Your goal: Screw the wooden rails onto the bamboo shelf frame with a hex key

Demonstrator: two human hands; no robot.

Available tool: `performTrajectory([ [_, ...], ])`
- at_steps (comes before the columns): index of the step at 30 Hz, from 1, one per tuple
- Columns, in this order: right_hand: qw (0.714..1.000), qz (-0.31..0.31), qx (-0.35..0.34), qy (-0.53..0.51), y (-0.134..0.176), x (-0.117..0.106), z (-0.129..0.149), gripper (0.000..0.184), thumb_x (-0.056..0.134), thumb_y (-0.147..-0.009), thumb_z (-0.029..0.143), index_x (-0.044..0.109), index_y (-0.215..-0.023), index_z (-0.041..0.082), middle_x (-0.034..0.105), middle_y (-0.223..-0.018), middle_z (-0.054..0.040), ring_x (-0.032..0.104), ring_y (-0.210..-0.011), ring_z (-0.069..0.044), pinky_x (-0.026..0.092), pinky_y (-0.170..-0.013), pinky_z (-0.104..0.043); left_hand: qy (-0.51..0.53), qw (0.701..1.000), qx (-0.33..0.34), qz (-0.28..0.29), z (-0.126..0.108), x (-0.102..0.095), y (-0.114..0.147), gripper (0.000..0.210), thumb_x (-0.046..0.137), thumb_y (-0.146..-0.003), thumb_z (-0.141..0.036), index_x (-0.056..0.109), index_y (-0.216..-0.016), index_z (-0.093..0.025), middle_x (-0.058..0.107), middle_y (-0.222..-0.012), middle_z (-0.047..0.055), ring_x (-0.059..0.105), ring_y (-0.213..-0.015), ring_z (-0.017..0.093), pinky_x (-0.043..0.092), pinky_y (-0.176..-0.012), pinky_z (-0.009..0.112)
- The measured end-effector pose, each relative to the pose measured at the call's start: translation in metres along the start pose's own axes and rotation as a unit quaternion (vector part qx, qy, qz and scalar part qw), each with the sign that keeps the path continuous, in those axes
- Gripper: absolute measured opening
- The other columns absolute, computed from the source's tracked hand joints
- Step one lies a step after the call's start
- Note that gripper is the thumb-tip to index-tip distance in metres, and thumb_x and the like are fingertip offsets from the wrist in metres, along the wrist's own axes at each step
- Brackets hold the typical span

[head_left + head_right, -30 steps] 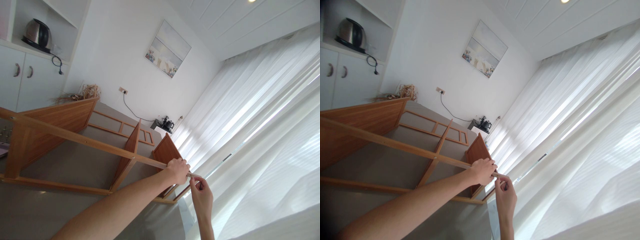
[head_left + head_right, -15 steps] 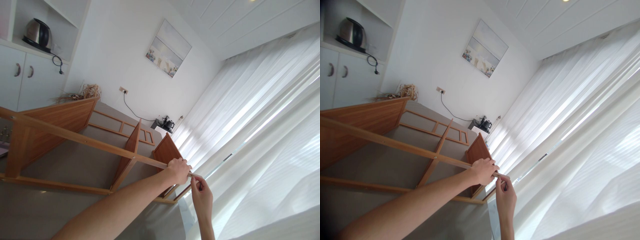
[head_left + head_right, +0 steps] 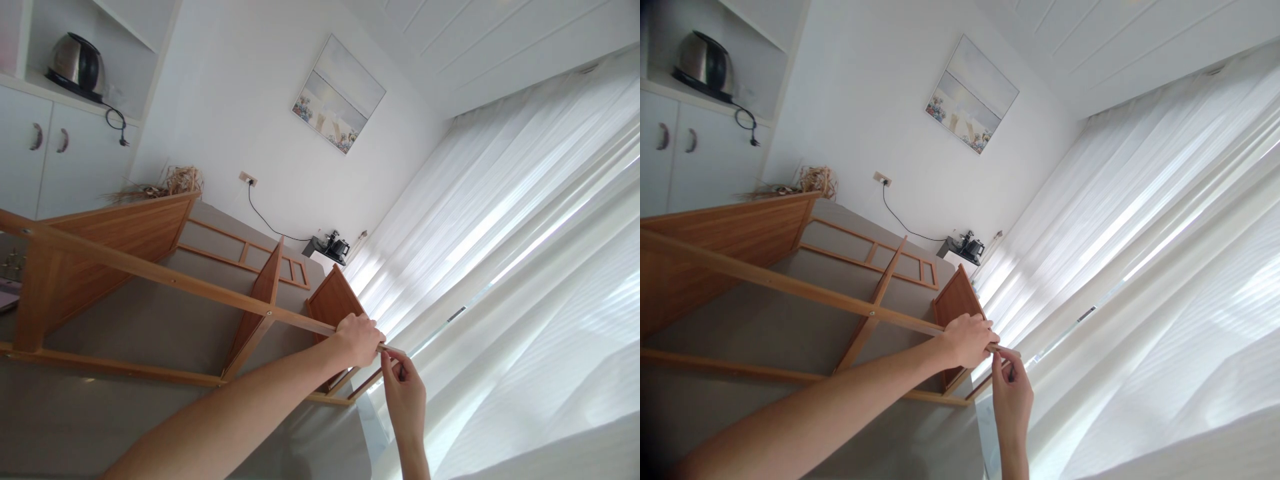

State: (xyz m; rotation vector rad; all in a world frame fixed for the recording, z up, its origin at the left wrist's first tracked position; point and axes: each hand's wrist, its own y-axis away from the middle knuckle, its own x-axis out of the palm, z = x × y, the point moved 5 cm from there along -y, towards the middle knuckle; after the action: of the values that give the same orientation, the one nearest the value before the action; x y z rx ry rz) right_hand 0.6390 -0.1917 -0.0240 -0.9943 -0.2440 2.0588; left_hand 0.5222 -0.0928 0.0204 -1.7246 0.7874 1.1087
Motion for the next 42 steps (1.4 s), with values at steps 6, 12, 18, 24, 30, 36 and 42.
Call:
performTrajectory([
  [6, 1.0, -0.003, 0.008, -0.011, -0.001, -0.002, -0.001, 0.051, 0.061, -0.08, 0.07, 0.067, -0.098, 0.023, 0.032, -0.06, 0.0079, 0.036, -0.058, -0.013, 0.03, -0.056, -0.025, -0.008, 1.0, 0.004, -0.01, 0.0, 0.0, 0.0, 0.033, 0.052, -0.094, -0.036, 0.066, -0.122, -0.025, 0.067, -0.124, 0.011, 0.06, -0.115, 0.029, 0.053, -0.085, 0.042],
  [12, 1.0, -0.008, 0.004, -0.007, -0.001, -0.002, -0.001, 0.052, 0.061, -0.079, 0.071, 0.066, -0.098, 0.023, 0.031, -0.058, 0.0086, 0.036, -0.056, -0.014, 0.032, -0.056, -0.026, -0.022, 0.999, 0.018, -0.021, -0.002, -0.002, 0.001, 0.032, 0.05, -0.095, -0.035, 0.067, -0.119, -0.022, 0.065, -0.127, 0.012, 0.056, -0.121, 0.03, 0.052, -0.089, 0.042],
  [18, 0.995, 0.0, 0.078, 0.061, 0.014, -0.007, -0.012, 0.061, 0.036, -0.092, 0.06, 0.041, -0.138, 0.021, 0.052, -0.058, 0.006, 0.052, -0.052, -0.021, 0.036, -0.055, -0.03, 0.009, 1.0, 0.017, -0.008, -0.003, -0.004, 0.002, 0.028, 0.047, -0.096, -0.032, 0.07, -0.11, -0.021, 0.07, -0.114, 0.012, 0.062, -0.111, 0.028, 0.054, -0.08, 0.04],
  [24, 0.988, 0.058, 0.087, 0.118, 0.022, -0.008, -0.018, 0.039, 0.036, -0.09, 0.049, 0.044, -0.119, 0.024, 0.056, -0.056, 0.0042, 0.056, -0.052, -0.024, 0.035, -0.055, -0.031, 0.023, 1.0, 0.012, -0.006, -0.001, -0.002, 0.002, 0.027, 0.047, -0.097, -0.031, 0.068, -0.112, -0.022, 0.07, -0.112, 0.012, 0.062, -0.109, 0.028, 0.053, -0.079, 0.039],
  [30, 0.994, -0.004, 0.027, 0.109, 0.012, -0.015, -0.005, 0.049, 0.048, -0.083, 0.074, 0.057, -0.095, 0.027, 0.04, -0.054, 0.0085, 0.046, -0.052, -0.016, 0.035, -0.056, -0.027, 0.028, 1.0, 0.012, -0.006, -0.002, -0.003, 0.002, 0.028, 0.047, -0.097, -0.031, 0.068, -0.112, -0.021, 0.07, -0.114, 0.012, 0.061, -0.111, 0.029, 0.053, -0.081, 0.04],
  [36, 0.995, -0.004, -0.031, 0.097, 0.0, -0.008, 0.008, 0.051, 0.054, -0.085, 0.071, 0.067, -0.099, 0.024, 0.034, -0.056, 0.0087, 0.039, -0.051, -0.014, 0.033, -0.054, -0.026, 0.026, 1.0, 0.012, -0.002, -0.002, -0.004, 0.003, 0.029, 0.05, -0.095, -0.031, 0.066, -0.117, -0.021, 0.069, -0.117, 0.012, 0.06, -0.115, 0.03, 0.054, -0.085, 0.043],
  [42, 0.995, -0.015, -0.041, 0.093, -0.004, -0.006, 0.005, 0.044, 0.058, -0.085, 0.064, 0.07, -0.094, 0.023, 0.035, -0.056, 0.0079, 0.039, -0.052, -0.013, 0.033, -0.053, -0.026, 0.025, 1.0, 0.012, 0.005, -0.003, -0.005, 0.004, 0.03, 0.05, -0.094, -0.029, 0.066, -0.118, -0.021, 0.069, -0.119, 0.012, 0.059, -0.117, 0.03, 0.055, -0.084, 0.043],
])
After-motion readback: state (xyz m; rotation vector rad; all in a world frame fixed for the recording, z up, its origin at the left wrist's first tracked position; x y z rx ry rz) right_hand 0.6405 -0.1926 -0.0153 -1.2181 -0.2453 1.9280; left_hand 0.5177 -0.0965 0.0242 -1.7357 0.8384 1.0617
